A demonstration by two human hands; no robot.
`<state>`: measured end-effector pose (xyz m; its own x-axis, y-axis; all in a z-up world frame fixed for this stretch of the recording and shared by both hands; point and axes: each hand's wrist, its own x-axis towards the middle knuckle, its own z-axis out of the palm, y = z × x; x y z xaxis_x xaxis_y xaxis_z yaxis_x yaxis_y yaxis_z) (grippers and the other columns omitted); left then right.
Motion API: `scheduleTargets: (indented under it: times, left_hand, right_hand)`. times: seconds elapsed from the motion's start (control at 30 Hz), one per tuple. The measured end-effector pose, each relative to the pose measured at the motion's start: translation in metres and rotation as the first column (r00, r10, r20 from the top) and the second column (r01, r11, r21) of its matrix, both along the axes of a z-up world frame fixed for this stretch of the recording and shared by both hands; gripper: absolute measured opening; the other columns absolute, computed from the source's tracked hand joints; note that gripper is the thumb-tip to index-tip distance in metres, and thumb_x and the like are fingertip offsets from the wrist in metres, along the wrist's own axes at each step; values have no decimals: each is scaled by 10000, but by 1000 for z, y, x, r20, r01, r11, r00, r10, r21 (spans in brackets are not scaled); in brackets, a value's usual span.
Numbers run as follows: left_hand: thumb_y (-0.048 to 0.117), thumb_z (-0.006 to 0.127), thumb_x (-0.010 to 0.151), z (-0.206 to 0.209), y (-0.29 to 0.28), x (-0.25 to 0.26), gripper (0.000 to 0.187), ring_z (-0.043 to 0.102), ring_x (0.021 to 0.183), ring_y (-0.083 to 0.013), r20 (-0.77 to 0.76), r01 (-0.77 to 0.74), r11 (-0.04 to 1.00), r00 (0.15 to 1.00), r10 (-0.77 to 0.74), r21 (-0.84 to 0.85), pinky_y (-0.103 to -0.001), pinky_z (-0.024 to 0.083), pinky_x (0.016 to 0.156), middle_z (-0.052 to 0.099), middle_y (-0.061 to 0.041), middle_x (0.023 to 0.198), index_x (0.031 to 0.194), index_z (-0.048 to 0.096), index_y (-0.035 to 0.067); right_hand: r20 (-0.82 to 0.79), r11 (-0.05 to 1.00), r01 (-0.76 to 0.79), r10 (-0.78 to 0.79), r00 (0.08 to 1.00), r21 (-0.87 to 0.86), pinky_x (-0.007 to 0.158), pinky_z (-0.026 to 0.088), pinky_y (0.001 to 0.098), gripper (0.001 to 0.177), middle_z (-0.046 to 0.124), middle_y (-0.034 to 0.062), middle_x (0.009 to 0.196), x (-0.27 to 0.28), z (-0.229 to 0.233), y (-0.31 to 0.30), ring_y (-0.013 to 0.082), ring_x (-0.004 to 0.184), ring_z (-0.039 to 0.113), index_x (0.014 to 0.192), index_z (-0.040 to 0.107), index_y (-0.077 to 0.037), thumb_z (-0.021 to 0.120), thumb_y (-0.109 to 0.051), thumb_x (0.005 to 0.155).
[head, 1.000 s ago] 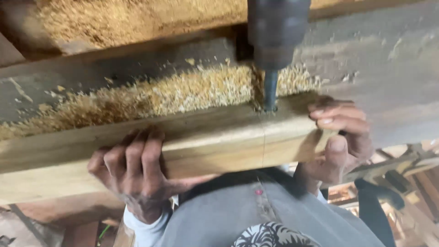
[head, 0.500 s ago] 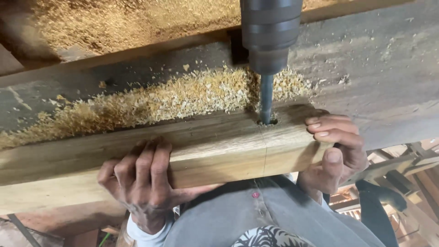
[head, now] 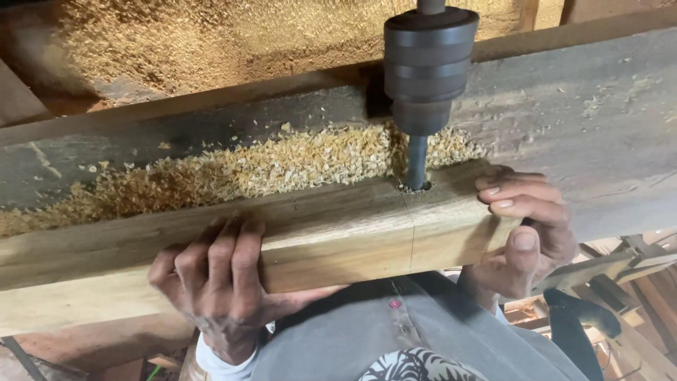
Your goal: The person uses a drill press to drill a series of overlapping holes into a rectangular wooden plank, creating a long slot. They hold the plank with both hands, repositioning it between each drill operation.
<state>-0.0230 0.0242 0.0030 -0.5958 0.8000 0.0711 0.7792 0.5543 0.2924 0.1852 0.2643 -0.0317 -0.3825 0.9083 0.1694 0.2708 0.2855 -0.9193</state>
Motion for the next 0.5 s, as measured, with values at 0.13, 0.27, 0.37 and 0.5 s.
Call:
scheduleTargets:
  times: [0.13, 0.27, 0.37, 0.5]
  left_hand:
    - [1106, 475, 896, 1, -5, 5, 1149, 649, 925, -358, 22, -22, 1000, 1000, 23, -16, -603, 442, 1076, 804, -156, 1086, 1151, 834, 45]
    - [1087, 417, 921, 1, -7, 8, 1176, 639, 887, -343, -7, 10, 999, 1000, -10, 47, -560, 410, 1094, 775, -184, 1024, 1145, 840, 13]
    - [1085, 420, 930, 6, -11, 15, 1164, 708, 949, -343, 12, 39, 999, 999, -39, 21, -553, 422, 1095, 804, -167, 1069, 1158, 845, 25]
    - [1093, 465, 954, 1, -16, 18, 1130, 785, 968, -360, -11, 69, 998, 998, -69, 7, -561, 411, 1102, 842, -134, 1040, 1146, 843, 45]
  right_hand:
    - [-127, 972, -229, 235, 964, 61, 868, 738, 406, 281, 789, 117, 1066, 37, -22, 12, 244, 943, 805, 1163, 713, -72, 528, -284, 1169]
    - [-106, 991, -131, 126, 986, -37, 929, 708, 365, 212, 782, 76, 1072, 48, -12, -1, 230, 980, 802, 1126, 713, -113, 638, -305, 1171]
    - [-89, 996, -80, 76, 993, -45, 956, 713, 404, 203, 770, 101, 1051, 43, -2, -21, 278, 984, 801, 1123, 707, -83, 641, -275, 1132]
    - [-184, 999, 43, -41, 982, 4, 858, 681, 371, 194, 765, 89, 916, 43, -16, -27, 265, 858, 787, 1026, 733, -88, 673, -271, 1053]
